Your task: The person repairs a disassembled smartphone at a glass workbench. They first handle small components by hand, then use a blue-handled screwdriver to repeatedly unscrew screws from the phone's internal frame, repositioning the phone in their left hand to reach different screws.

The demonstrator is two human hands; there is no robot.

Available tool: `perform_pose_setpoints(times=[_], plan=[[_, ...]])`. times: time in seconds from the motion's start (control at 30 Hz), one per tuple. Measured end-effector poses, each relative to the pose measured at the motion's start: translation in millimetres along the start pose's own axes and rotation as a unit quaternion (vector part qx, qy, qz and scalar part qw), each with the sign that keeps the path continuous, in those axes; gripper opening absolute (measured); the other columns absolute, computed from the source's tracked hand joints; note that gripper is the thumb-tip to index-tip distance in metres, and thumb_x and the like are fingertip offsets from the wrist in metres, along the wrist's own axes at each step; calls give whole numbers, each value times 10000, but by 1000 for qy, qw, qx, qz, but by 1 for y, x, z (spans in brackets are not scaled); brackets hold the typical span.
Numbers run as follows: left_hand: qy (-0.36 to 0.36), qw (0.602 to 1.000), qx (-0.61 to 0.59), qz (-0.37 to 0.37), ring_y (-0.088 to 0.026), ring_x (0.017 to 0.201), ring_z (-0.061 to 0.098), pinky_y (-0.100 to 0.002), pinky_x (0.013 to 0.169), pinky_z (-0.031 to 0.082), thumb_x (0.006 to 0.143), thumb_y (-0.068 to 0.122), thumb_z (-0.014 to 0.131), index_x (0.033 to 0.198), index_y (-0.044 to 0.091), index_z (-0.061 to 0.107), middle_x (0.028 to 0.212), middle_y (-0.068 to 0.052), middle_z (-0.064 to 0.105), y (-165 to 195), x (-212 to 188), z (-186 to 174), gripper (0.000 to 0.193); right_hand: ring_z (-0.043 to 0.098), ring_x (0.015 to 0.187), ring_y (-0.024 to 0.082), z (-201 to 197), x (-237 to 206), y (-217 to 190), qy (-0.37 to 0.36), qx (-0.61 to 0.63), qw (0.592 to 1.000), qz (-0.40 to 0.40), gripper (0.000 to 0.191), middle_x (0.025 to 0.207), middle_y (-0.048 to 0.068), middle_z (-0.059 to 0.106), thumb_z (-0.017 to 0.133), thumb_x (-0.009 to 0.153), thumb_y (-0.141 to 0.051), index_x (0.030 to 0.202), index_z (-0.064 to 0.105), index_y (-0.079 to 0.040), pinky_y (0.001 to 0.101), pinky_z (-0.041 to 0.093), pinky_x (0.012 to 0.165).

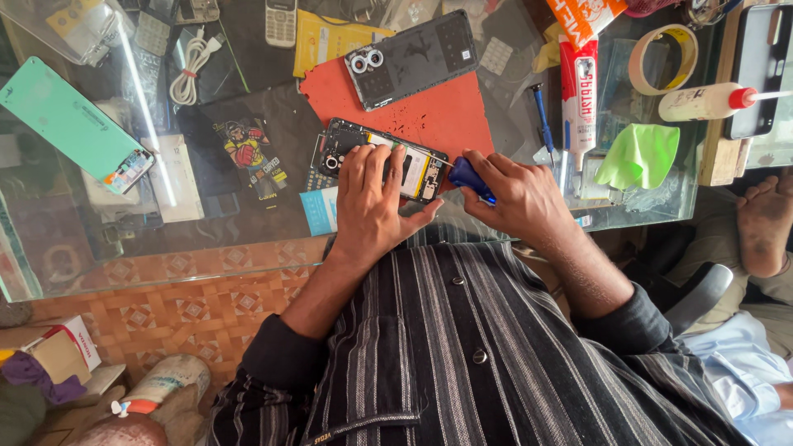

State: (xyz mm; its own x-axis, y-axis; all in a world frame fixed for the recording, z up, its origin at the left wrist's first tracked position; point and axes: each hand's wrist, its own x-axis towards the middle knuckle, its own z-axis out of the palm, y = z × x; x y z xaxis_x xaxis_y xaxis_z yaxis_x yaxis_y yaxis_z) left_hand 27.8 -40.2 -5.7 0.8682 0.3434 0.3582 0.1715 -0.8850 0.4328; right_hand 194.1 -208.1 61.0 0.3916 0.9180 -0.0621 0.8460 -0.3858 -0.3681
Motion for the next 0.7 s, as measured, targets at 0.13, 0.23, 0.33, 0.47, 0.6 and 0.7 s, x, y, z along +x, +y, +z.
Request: perform_pose_setpoints(times=[0.13,0.23,0.33,0.47,0.6,0.7], plan=[[-1,1000,4,-1,-385,1287,502,-555,1170,391,891,620,764,1340,-73,592,1319,-193,542,0,-1,1,843,687,641,329,4,-1,0,11,14,1000,1,501,860,121,678,736,875,-245,1313,635,-22,440,537,559],[-1,1000,3,0,-380,1292,504,-554,1172,389,895,621,759,1346,-78,591,1324,-195,542,-1,-2,2,848,686,628,330,6,-1,1,10,16,1000,6,502,861,127,680,732,876,-240,1310,632,-8,439,537,551],[-2,1000,4,0,-381,1292,504,-553,1168,388,893,620,758,1345,-78,593,1323,-195,544,0,-2,3,848,684,627,337,6,-2,2,9,17,1000,7,503,861,129,682,733,878,-242,1308,633,-1,441,538,553],[0,1000,8,2,-382,1290,503,-554,1167,385,888,617,765,1345,-78,592,1323,-193,543,0,-2,2,849,685,645,353,6,-3,0,17,27,999,11,493,891,135,695,732,882,-238,1304,638,-1,448,540,567],[-7,1000,8,-2,-382,1294,504,-550,1171,385,888,606,766,1347,-78,590,1327,-194,542,0,-1,1,842,694,679,363,7,-1,-3,29,45,998,16,485,935,142,707,734,882,-241,1293,641,-1,453,549,588],[-7,1000,4,-4,-381,1295,505,-549,1172,384,886,601,768,1348,-79,591,1326,-193,542,1,-2,0,840,691,677,371,7,1,-7,17,47,998,33,485,919,137,707,738,875,-248,1290,650,-13,468,548,597]])
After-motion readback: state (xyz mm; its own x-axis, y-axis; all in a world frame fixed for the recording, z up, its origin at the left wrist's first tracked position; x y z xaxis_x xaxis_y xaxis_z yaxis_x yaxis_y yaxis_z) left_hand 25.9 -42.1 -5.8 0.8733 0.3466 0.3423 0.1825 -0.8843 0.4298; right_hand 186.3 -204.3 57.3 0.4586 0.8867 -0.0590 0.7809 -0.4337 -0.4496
